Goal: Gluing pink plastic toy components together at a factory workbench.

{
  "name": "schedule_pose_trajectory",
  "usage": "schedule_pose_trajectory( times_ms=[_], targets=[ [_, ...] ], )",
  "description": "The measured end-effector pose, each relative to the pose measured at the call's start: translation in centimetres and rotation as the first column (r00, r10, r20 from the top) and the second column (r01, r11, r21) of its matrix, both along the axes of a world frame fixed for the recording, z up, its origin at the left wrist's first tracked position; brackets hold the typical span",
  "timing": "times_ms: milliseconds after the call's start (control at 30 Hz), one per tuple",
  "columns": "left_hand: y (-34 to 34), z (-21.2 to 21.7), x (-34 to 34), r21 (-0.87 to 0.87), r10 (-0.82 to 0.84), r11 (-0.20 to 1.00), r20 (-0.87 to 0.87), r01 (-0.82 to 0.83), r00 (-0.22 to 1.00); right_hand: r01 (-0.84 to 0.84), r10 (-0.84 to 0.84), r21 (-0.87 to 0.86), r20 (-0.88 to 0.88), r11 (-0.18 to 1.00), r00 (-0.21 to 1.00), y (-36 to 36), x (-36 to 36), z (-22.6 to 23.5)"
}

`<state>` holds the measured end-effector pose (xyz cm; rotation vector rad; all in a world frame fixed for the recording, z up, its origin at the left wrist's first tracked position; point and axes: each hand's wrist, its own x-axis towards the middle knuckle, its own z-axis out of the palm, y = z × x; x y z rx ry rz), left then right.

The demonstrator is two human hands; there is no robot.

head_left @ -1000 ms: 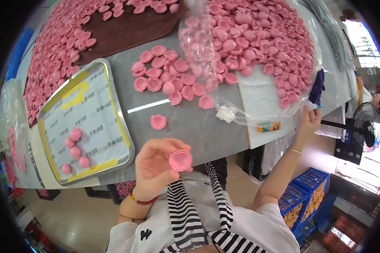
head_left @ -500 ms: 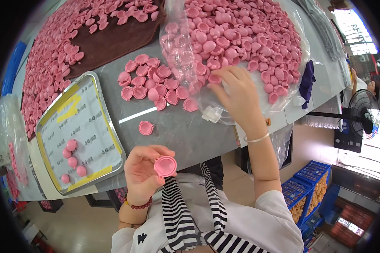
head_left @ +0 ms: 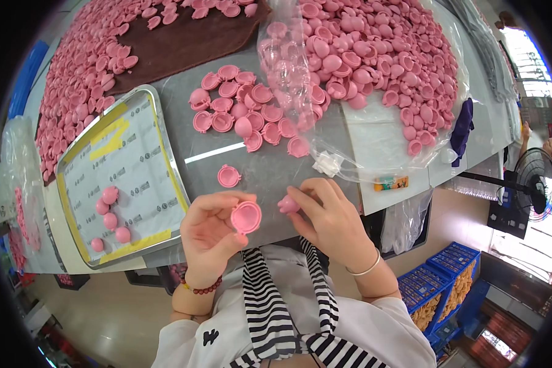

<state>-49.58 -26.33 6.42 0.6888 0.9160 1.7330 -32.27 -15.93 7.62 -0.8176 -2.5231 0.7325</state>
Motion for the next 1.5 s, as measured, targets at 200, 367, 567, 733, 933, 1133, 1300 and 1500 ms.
schedule_pose_trajectory(
  times_ms=[200, 367, 567, 733, 933, 1133, 1300, 1500],
  targets=[
    [-0.6, 0.1, 0.3, 0.017, 0.005, 1.0, -0.113, -0.003, 0.994, -0.065, -0.034, -0.342, -0.277, 0.938, 0.96, -0.7, -0.3, 1.4],
    [-1.0, 0.3, 0.5, 0.021, -0.063, 0.997, -0.25, 0.07, 0.966, -0.196, 0.048, -0.269, -0.474, 0.943, 0.879, -1.1, -1.5, 1.2],
    [-1.0, 0.4, 0.4, 0.04, -0.004, 0.999, -0.51, 0.028, 0.86, -0.213, 0.056, -0.267, -0.495, 0.94, 0.867, -1.2, -1.0, -0.1],
    [-0.9, -0.1, 0.8, 0.023, -0.009, 0.999, -0.465, 0.022, 0.885, -0.186, -0.001, -0.326, -0.498, 0.927, 0.867, -2.1, -1.0, 0.2],
    [-1.2, -0.5, 0.5, 0.014, -0.047, 0.998, -0.363, 0.056, 0.931, -0.086, 0.033, -0.103, -0.438, 0.991, 0.898, -2.7, -1.1, 0.5],
    [-0.9, -0.2, 0.6, 0.039, -0.032, 0.998, -0.394, 0.052, 0.919, -0.042, -0.014, -0.116, -0.446, 0.992, 0.895, -3.8, -1.5, -0.3],
    [-1.4, -0.6, 1.1, 0.011, 0.002, 1.0, -0.429, 0.003, 0.903, -0.062, 0.048, -0.011, -0.508, 0.998, 0.86, -4.8, -1.8, -0.9],
    [-0.9, -0.8, 0.3, 0.102, 0.059, 0.995, -0.535, -0.005, 0.843, -0.095, 0.098, 0.032, -0.517, 0.995, 0.851, -4.9, -1.7, -1.0]
  ],
)
